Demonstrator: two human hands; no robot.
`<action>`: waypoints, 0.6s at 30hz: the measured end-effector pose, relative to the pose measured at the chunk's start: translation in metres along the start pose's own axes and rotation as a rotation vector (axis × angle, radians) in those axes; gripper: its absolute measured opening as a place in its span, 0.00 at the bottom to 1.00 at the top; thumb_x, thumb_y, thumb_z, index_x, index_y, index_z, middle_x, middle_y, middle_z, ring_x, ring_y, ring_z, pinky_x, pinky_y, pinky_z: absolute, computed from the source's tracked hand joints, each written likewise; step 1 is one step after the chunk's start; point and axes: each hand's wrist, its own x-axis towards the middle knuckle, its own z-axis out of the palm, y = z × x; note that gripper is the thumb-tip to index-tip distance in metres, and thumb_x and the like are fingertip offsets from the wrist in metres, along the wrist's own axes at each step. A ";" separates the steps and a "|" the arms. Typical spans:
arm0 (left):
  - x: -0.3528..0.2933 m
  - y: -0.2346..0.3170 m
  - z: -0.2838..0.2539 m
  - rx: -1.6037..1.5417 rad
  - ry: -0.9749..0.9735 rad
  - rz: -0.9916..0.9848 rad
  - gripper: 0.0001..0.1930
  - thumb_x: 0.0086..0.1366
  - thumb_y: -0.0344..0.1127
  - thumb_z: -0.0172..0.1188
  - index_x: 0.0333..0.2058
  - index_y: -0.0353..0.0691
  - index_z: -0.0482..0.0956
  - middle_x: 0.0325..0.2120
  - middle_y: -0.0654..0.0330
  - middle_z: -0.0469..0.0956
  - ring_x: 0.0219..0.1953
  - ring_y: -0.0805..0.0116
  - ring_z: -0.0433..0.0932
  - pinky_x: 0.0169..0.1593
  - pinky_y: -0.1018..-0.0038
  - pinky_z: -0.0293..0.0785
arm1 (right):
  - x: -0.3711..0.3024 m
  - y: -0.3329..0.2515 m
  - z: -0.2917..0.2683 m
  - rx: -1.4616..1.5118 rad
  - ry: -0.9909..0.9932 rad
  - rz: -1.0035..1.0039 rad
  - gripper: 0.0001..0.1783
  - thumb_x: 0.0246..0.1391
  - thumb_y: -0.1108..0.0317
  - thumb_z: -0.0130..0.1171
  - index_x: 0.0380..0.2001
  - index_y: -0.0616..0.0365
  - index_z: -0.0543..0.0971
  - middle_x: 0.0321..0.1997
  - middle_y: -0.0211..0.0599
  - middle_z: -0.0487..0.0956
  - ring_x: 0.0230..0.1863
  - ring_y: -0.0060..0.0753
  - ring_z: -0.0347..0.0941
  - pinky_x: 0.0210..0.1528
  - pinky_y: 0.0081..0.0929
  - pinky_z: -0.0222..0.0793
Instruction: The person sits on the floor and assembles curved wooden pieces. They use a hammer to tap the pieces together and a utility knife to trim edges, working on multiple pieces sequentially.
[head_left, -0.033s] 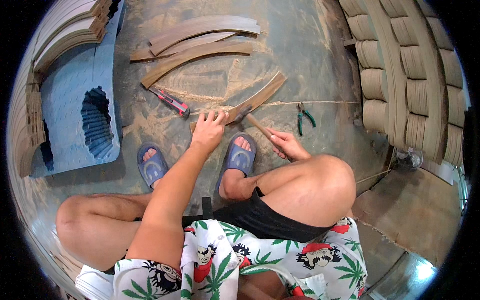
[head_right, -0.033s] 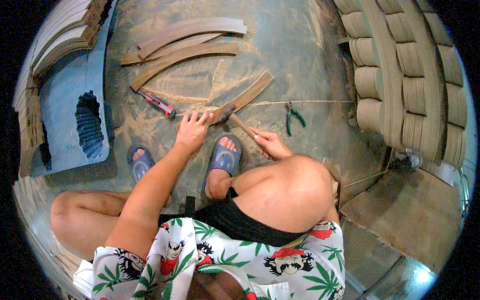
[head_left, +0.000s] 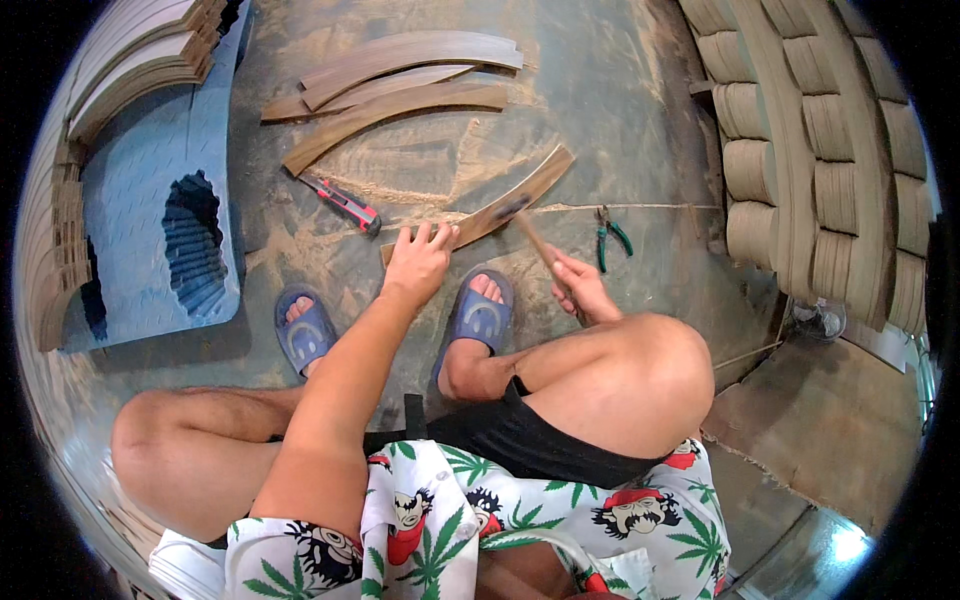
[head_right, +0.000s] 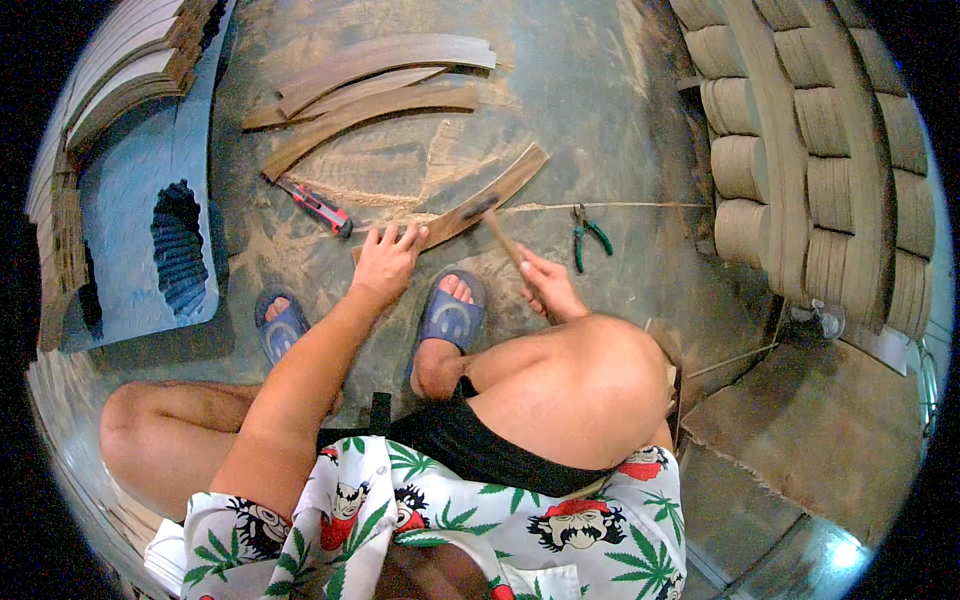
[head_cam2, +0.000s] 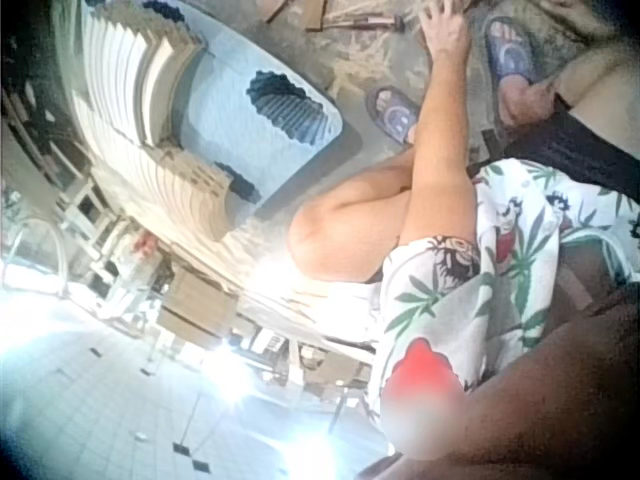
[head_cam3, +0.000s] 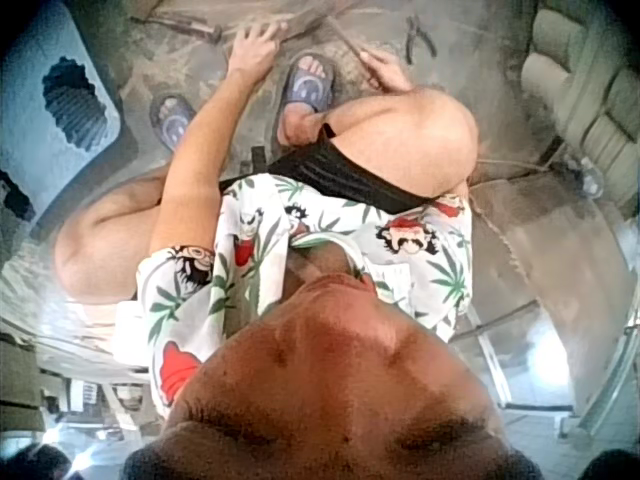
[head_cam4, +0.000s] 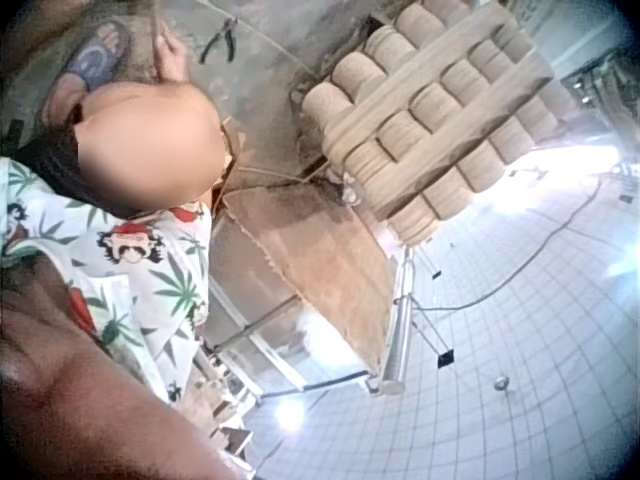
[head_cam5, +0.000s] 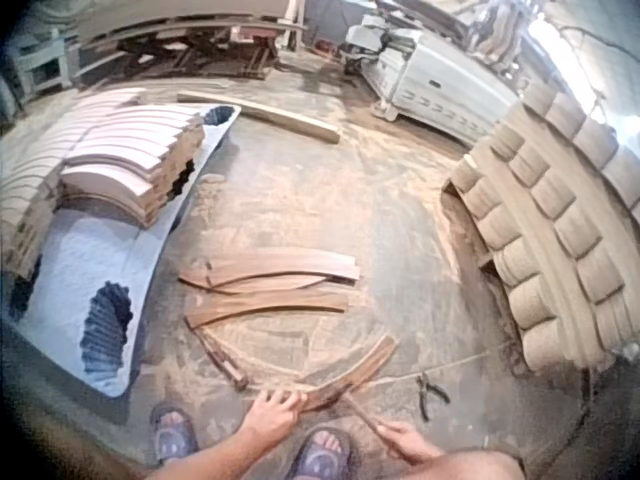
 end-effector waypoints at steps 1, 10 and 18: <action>0.000 -0.001 -0.001 -0.004 0.011 0.000 0.34 0.68 0.34 0.59 0.74 0.43 0.72 0.61 0.62 0.75 0.61 0.58 0.72 0.60 0.57 0.70 | -0.001 -0.002 0.001 0.026 0.095 -0.046 0.26 0.80 0.60 0.56 0.77 0.39 0.75 0.24 0.24 0.73 0.19 0.18 0.63 0.20 0.23 0.61; 0.003 0.002 -0.004 -0.012 0.004 0.007 0.34 0.68 0.35 0.59 0.74 0.43 0.72 0.62 0.63 0.76 0.61 0.59 0.73 0.61 0.57 0.70 | 0.013 0.046 0.009 -0.202 0.212 -0.371 0.25 0.76 0.64 0.61 0.73 0.40 0.80 0.35 0.31 0.85 0.29 0.19 0.77 0.33 0.21 0.74; 0.004 0.004 -0.003 -0.045 -0.032 -0.019 0.34 0.69 0.35 0.60 0.75 0.43 0.71 0.64 0.62 0.75 0.63 0.58 0.72 0.61 0.56 0.69 | 0.034 -0.016 -0.037 0.290 0.328 -0.107 0.26 0.81 0.54 0.53 0.77 0.36 0.74 0.27 0.26 0.79 0.20 0.19 0.69 0.20 0.24 0.64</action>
